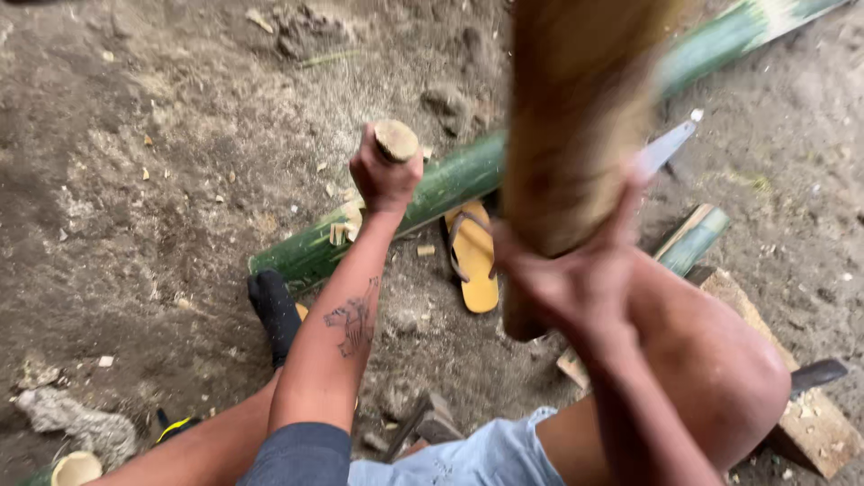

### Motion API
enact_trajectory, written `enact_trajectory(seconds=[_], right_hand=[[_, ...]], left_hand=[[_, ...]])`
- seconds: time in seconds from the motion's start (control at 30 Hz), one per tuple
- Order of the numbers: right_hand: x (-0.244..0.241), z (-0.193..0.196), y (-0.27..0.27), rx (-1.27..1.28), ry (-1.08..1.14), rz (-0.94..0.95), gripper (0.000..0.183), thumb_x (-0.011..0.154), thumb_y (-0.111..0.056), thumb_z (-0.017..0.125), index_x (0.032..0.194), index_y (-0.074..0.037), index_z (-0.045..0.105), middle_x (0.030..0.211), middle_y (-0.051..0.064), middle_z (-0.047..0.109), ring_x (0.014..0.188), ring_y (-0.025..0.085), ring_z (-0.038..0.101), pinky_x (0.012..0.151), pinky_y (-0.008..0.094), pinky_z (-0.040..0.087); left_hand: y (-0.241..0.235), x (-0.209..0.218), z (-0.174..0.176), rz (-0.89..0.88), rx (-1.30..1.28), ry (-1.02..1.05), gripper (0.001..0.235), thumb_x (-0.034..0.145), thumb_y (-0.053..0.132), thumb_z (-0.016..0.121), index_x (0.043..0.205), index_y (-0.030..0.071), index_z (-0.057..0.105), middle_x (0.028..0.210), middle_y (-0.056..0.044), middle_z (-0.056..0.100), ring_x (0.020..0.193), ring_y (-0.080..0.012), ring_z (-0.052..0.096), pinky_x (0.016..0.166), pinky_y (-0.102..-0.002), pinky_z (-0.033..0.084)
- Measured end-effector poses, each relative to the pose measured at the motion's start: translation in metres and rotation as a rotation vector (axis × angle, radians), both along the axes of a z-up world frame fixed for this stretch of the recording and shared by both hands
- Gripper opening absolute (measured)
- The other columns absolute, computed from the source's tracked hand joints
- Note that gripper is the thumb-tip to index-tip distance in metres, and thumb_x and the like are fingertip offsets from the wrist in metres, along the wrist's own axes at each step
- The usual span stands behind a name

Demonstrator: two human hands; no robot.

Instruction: The person uses a wooden mallet and a chisel-like tool to hollow out the inside of a green bamboo pole. They repeatedly strike the tool to remove material from the bamboo's interior.

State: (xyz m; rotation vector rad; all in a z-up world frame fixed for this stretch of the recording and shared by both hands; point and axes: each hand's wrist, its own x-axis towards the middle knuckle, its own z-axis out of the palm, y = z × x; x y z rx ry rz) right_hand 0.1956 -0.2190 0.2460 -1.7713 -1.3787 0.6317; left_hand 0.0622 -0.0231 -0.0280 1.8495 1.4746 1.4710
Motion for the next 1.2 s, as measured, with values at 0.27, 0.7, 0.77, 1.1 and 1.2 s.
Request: enact_trajectory(seconds=[0.27,0.7,0.77,1.1,1.2], right_hand=[[-0.003,-0.039,-0.005,-0.142,0.061,0.071,0.104,0.066,-0.021,0.083,0.155,-0.015,0.03,0.112,0.024,0.074,0.106,0.036,0.075,0.092,0.042,0.059],[-0.019,-0.06,-0.011,-0.318,0.074,0.058,0.104,0.069,-0.024,0.077,0.159,-0.015,0.026,0.105,0.025,0.074,0.099,0.038,0.075,0.09,0.041,0.059],[-0.019,-0.062,-0.019,-0.151,0.105,0.031,0.103,0.069,-0.024,0.078,0.157,-0.012,0.026,0.108,0.023,0.075,0.103,0.037,0.075,0.09,0.042,0.059],[-0.037,-0.103,-0.017,-0.404,0.109,0.028,0.105,0.066,-0.026,0.079,0.158,-0.018,0.028,0.103,0.028,0.073,0.095,0.04,0.074,0.089,0.042,0.06],[-0.039,-0.117,-0.028,-0.414,0.235,-0.034,0.105,0.065,-0.029,0.078,0.157,-0.019,0.029,0.105,0.025,0.075,0.094,0.037,0.077,0.087,0.041,0.061]], left_hand=[[-0.004,0.001,0.01,0.075,-0.044,-0.024,0.033,0.093,0.03,0.075,0.111,0.004,0.066,0.08,-0.019,0.07,0.076,-0.0392,0.07,0.067,-0.046,0.055],[-0.021,0.001,0.014,0.009,-0.104,-0.136,0.031,0.087,0.027,0.071,0.102,0.002,0.061,0.087,-0.015,0.071,0.08,-0.0325,0.071,0.071,-0.043,0.057],[-0.022,0.0,0.008,0.011,-0.116,-0.124,0.03,0.088,0.026,0.07,0.102,0.001,0.061,0.088,-0.015,0.071,0.081,-0.0316,0.07,0.071,-0.043,0.057],[-0.033,-0.034,-0.041,-0.043,-0.47,-0.614,0.027,0.091,0.021,0.063,0.106,-0.001,0.061,0.095,-0.014,0.069,0.086,-0.0275,0.067,0.072,-0.043,0.056],[-0.033,-0.043,-0.05,0.194,-0.469,-0.188,0.028,0.1,0.02,0.058,0.102,-0.008,0.055,0.092,-0.021,0.064,0.079,-0.0318,0.06,0.071,-0.046,0.054]])
